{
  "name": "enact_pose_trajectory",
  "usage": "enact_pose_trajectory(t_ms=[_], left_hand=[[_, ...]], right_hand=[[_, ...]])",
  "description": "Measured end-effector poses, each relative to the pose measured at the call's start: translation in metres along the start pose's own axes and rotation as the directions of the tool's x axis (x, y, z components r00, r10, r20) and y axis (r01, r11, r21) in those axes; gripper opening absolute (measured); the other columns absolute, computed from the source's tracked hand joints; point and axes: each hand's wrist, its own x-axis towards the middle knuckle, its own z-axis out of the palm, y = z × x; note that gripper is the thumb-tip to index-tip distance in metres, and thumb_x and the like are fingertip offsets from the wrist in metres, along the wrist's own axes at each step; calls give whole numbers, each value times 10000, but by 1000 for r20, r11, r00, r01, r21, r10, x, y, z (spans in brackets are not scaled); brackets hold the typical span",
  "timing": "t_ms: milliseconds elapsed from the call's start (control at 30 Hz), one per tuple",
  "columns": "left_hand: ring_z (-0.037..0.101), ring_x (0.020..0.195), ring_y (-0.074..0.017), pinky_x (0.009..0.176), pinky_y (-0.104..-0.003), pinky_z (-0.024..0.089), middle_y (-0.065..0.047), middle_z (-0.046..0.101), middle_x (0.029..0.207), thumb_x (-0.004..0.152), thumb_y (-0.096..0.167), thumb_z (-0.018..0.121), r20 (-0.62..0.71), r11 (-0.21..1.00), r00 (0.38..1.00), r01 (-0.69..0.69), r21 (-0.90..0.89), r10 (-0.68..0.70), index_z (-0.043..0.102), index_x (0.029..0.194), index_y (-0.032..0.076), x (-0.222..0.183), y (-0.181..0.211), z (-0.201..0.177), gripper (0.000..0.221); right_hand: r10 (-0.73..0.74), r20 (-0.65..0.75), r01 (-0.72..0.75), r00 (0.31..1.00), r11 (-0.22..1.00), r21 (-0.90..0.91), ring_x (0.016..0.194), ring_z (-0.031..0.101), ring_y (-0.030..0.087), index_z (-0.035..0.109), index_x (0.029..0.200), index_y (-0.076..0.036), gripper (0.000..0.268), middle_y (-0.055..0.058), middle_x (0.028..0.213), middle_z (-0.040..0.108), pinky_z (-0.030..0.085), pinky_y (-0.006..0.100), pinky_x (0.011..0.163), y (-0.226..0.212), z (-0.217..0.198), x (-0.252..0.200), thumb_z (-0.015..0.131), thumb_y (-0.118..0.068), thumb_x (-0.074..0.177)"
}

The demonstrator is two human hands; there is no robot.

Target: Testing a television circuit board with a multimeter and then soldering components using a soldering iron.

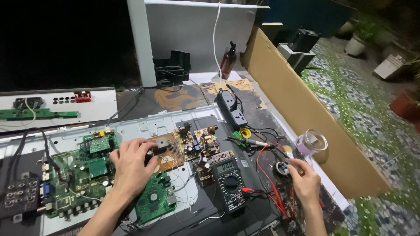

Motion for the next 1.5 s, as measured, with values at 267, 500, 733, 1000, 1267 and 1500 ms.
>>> enact_pose_trajectory(t_ms=[267, 500, 733, 1000, 1267, 1500], left_hand=[[498, 1203, -194, 999, -461, 324, 81, 616, 1218, 844, 350, 708, -10, 999, 1000, -1, 38, 2, 681, 1180, 297, 0, -6, 10, 342], [492, 1165, -172, 988, -448, 352, 110, 575, 1174, 790, 343, 712, -59, 998, 998, -27, 61, 31, 665, 1125, 332, 1, -11, 21, 339], [500, 1133, -197, 931, -452, 360, 72, 586, 1127, 742, 318, 723, -144, 995, 987, -68, 73, 78, 673, 1086, 294, 0, -15, 29, 349], [488, 1103, -232, 905, -454, 359, 28, 561, 1085, 707, 283, 720, -219, 992, 968, -121, 37, 126, 675, 1046, 231, 3, -18, 43, 346], [487, 1096, -239, 904, -450, 346, 12, 558, 1079, 685, 253, 719, -253, 992, 959, -126, 21, 127, 677, 1038, 207, 1, -15, 44, 359], [453, 1142, -255, 944, -458, 316, -16, 539, 1126, 727, 236, 732, -226, 991, 965, -136, 19, 137, 663, 1083, 168, -3, -6, 31, 369]], right_hand=[[-308, -25, 305, 951, 950, -71, 1071, 690, 249, 805, 1041, -161, 154, 37, 1039, 787, 500, 407, 981, -21, 34, 22, 729, -260, 952], [260, 371, -332, 891, 932, 145, 424, 640, 320, 714, 934, 111, 518, 223, 580, 637, 529, 406, 345, -15, 128, 97, 692, -406, 962], [367, 310, -384, 877, 923, -6, 488, 681, 439, 744, 858, 147, 670, 284, 581, 621, 578, 511, 399, 1, 144, 119, 752, -521, 906], [347, 190, -376, 919, 915, 146, 495, 691, 381, 715, 855, 114, 379, 216, 601, 619, 580, 466, 365, 19, 154, 121, 784, -259, 860], [406, 322, -517, 855, 712, 476, 627, 696, 315, 582, 1005, 18, 373, 112, 693, 585, 597, 424, 538, 39, 142, 147, 750, -289, 877], [181, 167, -246, 969, 773, 584, 597, 698, 355, 521, 1077, 23, 408, 175, 689, 607, 618, 529, 535, -16, 117, 114, 718, -327, 1006]])
